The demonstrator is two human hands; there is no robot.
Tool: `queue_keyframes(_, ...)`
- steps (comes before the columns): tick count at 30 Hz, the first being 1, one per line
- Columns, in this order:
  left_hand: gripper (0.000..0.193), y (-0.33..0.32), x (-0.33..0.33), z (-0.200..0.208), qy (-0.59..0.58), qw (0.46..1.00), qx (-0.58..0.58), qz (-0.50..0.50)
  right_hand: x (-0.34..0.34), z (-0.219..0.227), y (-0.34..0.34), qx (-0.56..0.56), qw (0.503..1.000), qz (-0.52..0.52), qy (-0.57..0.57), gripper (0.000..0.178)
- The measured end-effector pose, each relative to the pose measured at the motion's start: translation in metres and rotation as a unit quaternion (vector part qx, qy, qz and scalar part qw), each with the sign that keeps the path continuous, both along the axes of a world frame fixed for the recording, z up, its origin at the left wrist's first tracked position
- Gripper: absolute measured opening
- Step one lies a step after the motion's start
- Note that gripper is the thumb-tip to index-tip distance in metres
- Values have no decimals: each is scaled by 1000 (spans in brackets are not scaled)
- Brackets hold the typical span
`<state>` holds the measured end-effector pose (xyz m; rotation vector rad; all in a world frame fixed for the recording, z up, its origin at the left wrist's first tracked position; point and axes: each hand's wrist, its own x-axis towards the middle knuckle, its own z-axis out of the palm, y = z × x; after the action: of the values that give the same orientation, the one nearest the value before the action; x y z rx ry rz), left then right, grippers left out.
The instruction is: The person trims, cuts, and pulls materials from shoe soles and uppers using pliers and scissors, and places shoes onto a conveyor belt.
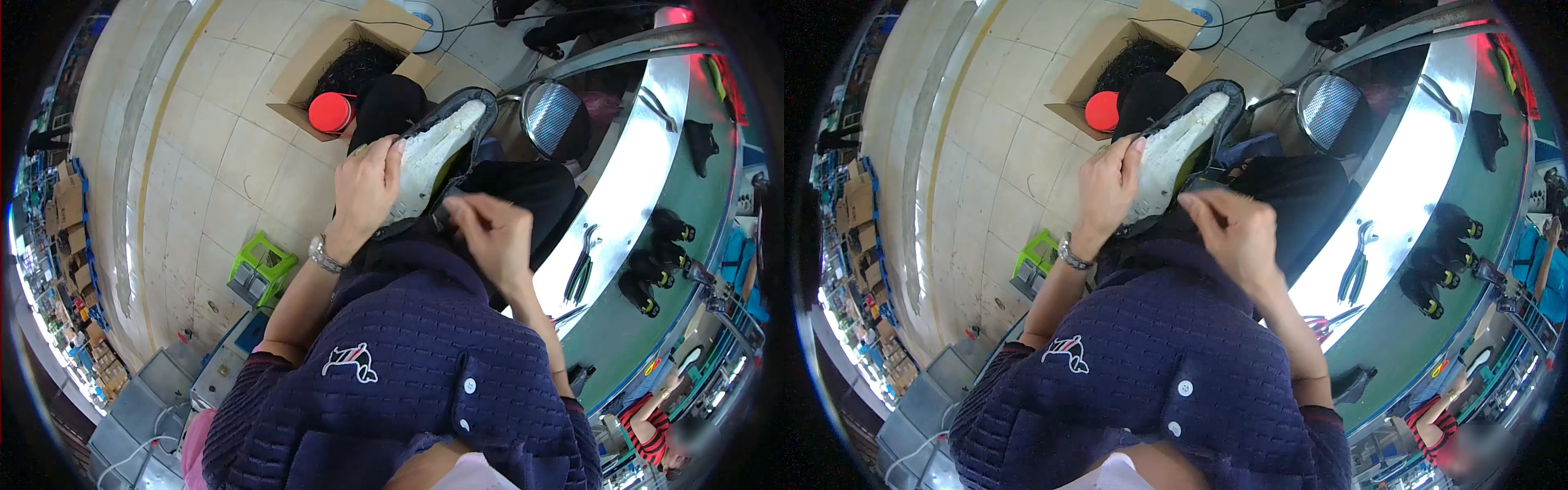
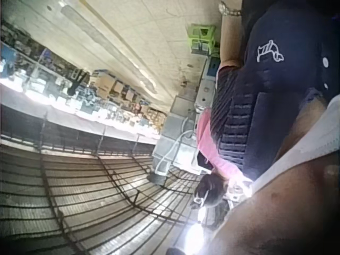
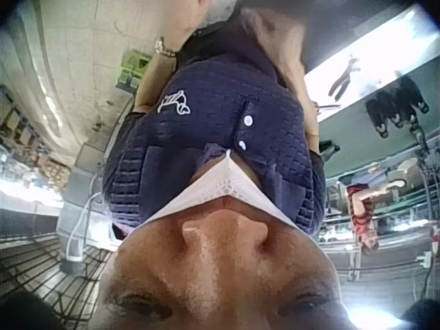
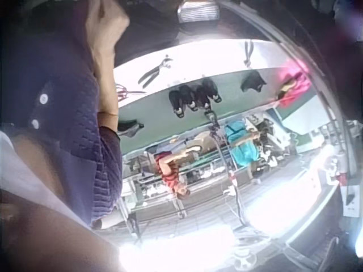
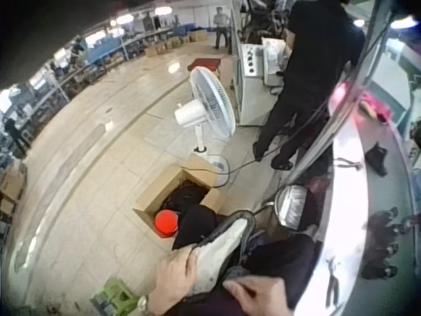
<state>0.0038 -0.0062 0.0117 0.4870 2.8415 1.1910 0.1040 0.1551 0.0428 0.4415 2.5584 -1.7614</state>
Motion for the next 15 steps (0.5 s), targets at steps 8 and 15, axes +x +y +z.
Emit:
queue_keyframes(8, 32, -26, -39, -15, -275, 944, 163, -80, -119, -7, 24, 269, 849, 307, 336, 19)
queue_keyframes(15, 40, -27, -15, 3, -391, 868, 307, -15, -147, -3, 32, 356, 662, 519, 407, 25)
